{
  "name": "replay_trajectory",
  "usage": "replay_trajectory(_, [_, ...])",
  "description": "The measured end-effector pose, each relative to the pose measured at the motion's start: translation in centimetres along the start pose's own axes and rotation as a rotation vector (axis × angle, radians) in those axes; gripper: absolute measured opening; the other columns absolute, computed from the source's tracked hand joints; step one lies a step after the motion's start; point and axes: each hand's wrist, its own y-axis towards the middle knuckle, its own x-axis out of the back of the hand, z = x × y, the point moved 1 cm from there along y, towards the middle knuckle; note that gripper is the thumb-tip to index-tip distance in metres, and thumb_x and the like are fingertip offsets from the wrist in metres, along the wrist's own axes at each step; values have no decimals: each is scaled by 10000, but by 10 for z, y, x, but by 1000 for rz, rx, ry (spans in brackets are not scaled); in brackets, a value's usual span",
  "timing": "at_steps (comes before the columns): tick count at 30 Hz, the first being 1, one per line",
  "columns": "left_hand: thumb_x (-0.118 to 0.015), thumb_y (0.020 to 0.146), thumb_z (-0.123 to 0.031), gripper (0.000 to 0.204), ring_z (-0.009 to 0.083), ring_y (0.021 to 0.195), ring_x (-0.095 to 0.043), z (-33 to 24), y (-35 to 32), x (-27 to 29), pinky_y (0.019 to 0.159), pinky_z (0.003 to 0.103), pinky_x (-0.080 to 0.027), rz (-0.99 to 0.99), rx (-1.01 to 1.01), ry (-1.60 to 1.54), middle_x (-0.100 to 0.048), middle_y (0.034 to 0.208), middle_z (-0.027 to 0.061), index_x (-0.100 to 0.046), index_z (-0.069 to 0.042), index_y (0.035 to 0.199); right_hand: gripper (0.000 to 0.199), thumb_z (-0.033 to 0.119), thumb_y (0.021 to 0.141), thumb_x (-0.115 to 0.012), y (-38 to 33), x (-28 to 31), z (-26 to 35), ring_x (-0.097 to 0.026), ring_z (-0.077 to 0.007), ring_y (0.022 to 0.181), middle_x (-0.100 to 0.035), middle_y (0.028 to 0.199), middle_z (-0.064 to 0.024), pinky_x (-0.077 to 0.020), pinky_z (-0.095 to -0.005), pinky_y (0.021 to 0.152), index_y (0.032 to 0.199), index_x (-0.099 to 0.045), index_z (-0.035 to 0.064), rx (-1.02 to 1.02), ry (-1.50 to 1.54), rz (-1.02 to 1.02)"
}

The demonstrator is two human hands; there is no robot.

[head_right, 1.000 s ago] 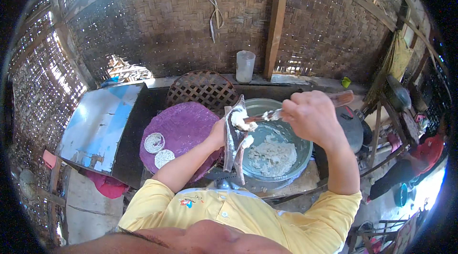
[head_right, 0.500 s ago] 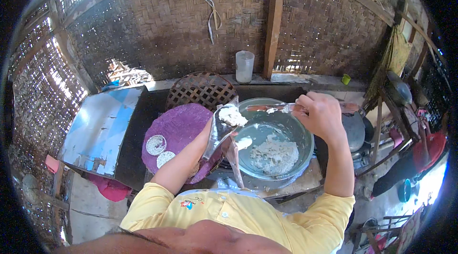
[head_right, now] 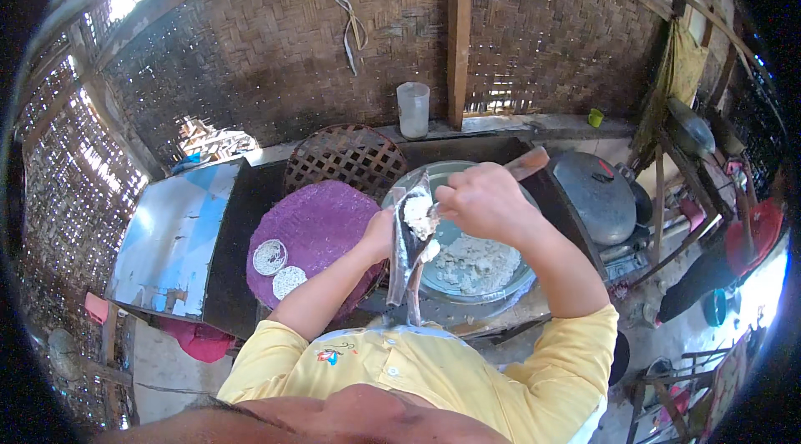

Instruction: The person prepares crackers by using a spoon to scoop a dough mixture from a large bowl onto a specialized extruder tool and then pressing the mixture through a ring template onto a purple surface.

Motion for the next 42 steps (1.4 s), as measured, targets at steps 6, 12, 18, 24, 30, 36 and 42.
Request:
replay_trajectory(6, [-543, 786, -294, 368, 261, 850, -600, 27, 10, 9, 737, 338, -464, 87, 35, -580, -625, 932, 128, -574, -44, 1054, 177, 244, 630, -670, -15, 45, -20, -563, -236, 617, -529, 606, -32, -434, -359, 557, 637, -551, 114, -145, -11, -111])
replay_trajectory(12, [-495, 830, -191, 264, 223, 796, -613, 28, 13, -3, 691, 316, -480, 158, 181, -1257, -625, 896, 118, -572, -52, 1041, 156, 213, 618, -678, -17, 55, -17, -551, -246, 584, -526, 577, -38, -426, -358, 537, 613, -561, 111, -161, 30, -97])
replay_trajectory(18, [-625, 687, -310, 367, 322, 855, -585, 21, 5, -9, 727, 392, -456, -59, -90, -85, -612, 882, 184, -600, -57, 952, 175, 243, 662, -640, -5, 23, -4, -570, -218, 626, -528, 611, -29, -432, -344, 576, 641, -537, 103, -37, -15, -21])
replay_trajectory(24, [-536, 766, -290, 302, 337, 775, -610, 6, -4, 11, 653, 402, -486, 14, -44, -108, -624, 822, 190, -625, -33, 897, 148, 241, 660, -647, -11, 8, 1, -564, -226, 613, -528, 607, -20, -437, -342, 581, 661, -561, 120, -57, 6, -71])
replay_trajectory(30, [-828, 489, -84, 656, 127, 930, -513, 46, 24, 19, 851, 314, -423, 222, -348, -1030, -564, 1027, 22, -542, -84, 1079, 182, 132, 629, -712, -48, -9, -18, -512, -132, 508, -556, 600, -46, -401, -254, 469, 766, -633, 42, -600, 324, -414])
replay_trajectory(36, [-806, 483, -89, 608, 135, 942, -496, 16, 1, 47, 842, 295, -407, 137, -354, -920, -556, 1021, 8, -561, -92, 1040, 210, 195, 670, -712, -62, -74, 13, -546, -145, 489, -565, 575, -77, -431, -261, 465, 711, -618, 12, -712, 510, -417])
replay_trajectory(42, [-804, 516, -136, 613, 144, 936, -509, 48, 14, 31, 845, 297, -415, 175, -216, -955, -562, 1032, 24, -544, -85, 1069, 198, 152, 630, -742, -57, -50, 16, -530, -122, 480, -572, 588, -70, -412, -249, 447, 690, -613, 14, -591, 593, -363])
